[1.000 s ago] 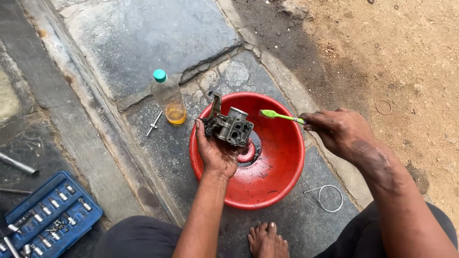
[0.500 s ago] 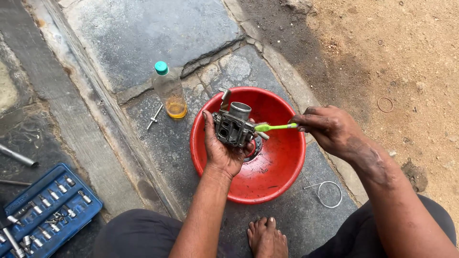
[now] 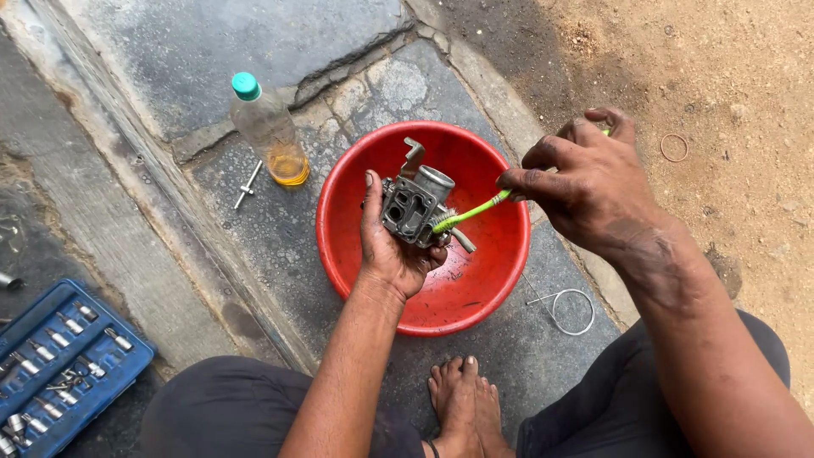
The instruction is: Cleaning a carburetor using a toothbrush and fuel in a red plastic bowl.
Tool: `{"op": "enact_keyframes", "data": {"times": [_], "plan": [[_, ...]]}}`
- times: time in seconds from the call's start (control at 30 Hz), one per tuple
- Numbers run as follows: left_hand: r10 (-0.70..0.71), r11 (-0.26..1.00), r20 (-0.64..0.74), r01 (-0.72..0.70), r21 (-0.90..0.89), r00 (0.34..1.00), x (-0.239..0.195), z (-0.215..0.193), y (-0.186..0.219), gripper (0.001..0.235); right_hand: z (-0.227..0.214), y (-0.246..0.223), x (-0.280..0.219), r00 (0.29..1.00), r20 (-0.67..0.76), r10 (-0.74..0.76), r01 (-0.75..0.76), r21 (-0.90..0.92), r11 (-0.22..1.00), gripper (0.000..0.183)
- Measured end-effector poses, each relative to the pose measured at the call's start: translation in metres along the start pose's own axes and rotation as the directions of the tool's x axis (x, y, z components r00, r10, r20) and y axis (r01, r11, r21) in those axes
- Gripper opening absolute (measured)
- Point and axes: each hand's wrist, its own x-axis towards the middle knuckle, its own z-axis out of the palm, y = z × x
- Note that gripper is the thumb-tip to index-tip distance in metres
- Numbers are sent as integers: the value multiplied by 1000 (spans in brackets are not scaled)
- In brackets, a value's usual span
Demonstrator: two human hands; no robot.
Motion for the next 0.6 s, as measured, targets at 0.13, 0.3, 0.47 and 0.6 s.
{"op": "enact_keyframes", "data": {"times": [0.13,0.3,0.47,0.6], "plan": [[13,990,-102,2,143,995,2,5,-5,72,2,0,-4,999,30,16,-16,2,1000,12],[82,980,-86,-64,186,993,-7,12,-7,63,-4,-5,-3,995,80,51,-50,-5,999,14],[118,959,-113,-84,272,987,-9,9,-11,63,-4,-2,-11,995,92,37,-37,-6,999,15],[102,967,-24,-94,237,994,0,9,-8,60,-6,5,-6,996,84,27,-23,-49,999,17]]}}
